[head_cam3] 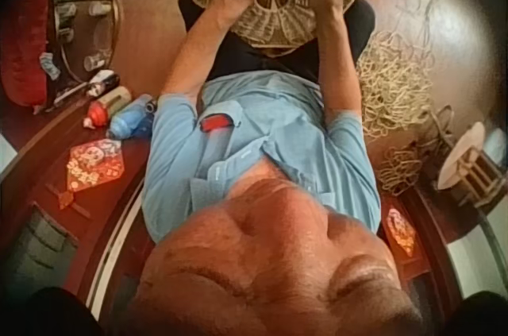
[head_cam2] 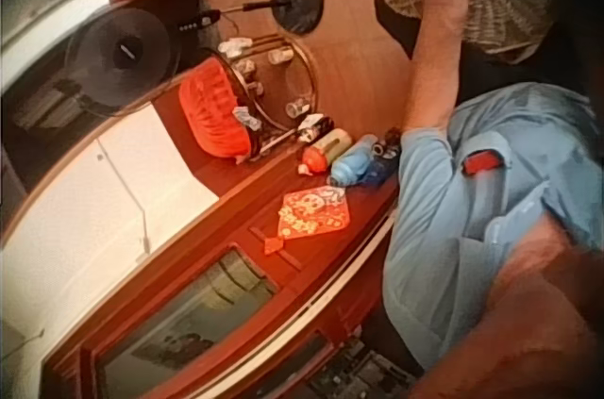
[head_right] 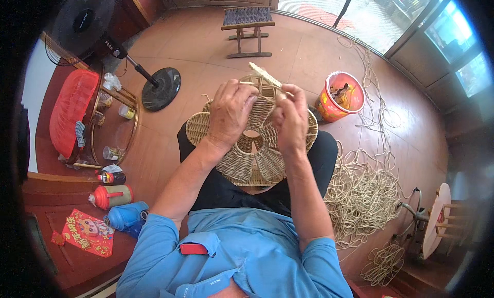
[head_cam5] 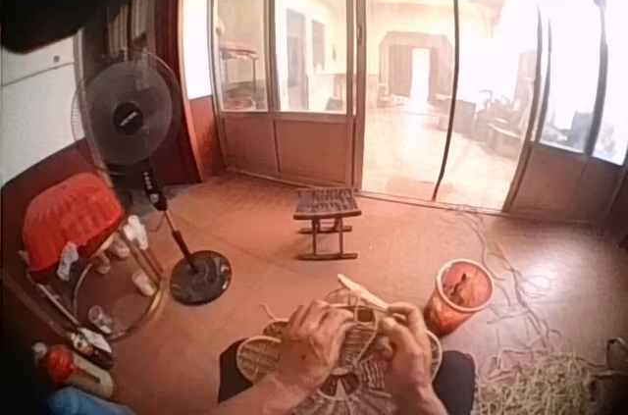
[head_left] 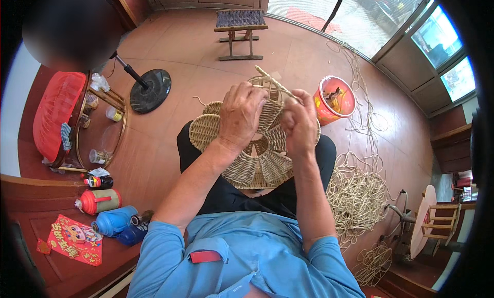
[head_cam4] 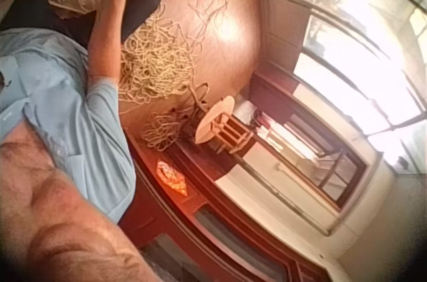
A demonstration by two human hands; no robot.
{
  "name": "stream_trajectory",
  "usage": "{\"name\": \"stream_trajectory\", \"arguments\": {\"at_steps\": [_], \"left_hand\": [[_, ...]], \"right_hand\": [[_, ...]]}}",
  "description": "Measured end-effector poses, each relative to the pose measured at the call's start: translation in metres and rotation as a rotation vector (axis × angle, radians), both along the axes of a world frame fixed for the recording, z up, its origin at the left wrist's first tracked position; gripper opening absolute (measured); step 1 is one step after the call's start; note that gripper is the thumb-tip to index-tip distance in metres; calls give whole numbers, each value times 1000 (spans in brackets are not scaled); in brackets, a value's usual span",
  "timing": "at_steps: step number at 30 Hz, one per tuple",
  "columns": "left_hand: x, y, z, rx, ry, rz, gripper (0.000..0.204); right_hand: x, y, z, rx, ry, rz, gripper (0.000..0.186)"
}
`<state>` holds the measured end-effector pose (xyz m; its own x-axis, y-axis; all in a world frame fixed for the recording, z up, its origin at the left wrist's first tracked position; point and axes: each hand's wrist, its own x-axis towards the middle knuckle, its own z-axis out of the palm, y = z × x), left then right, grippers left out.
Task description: The recorder is weaving straw around a flower-shaped wooden frame to create a decorative handcraft object.
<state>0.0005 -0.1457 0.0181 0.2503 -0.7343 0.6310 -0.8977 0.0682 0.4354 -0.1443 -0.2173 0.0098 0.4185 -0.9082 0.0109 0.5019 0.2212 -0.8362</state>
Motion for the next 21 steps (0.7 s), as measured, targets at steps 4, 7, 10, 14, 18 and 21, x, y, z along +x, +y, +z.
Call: {"name": "stream_trajectory", "arguments": {"at_steps": [4, 7, 10, 14, 18, 21], "left_hand": [[-7, -3, 1, -38, -30, -43, 11], [-8, -11, -2, 32, -30, -71, 7], [-11, -15, 1, 150, 53, -70, 12], [-16, -22, 5, 243, 142, -45, 20], [-18, -31, 10, 326, 190, -12, 21], [-13, -29, 9, 350, 236, -6, 21]], "right_hand": [[-43, -24, 11, -3, -13, -24, 20], [-76, -45, 11, -41, 25, -110, 18], [-111, -67, 12, -67, 70, -307, 25], [-173, -102, -3, -45, 167, -466, 30], [-188, -87, -7, -391, 1404, -543, 27], [-162, -57, 3, -634, 1530, -527, 19]]}}
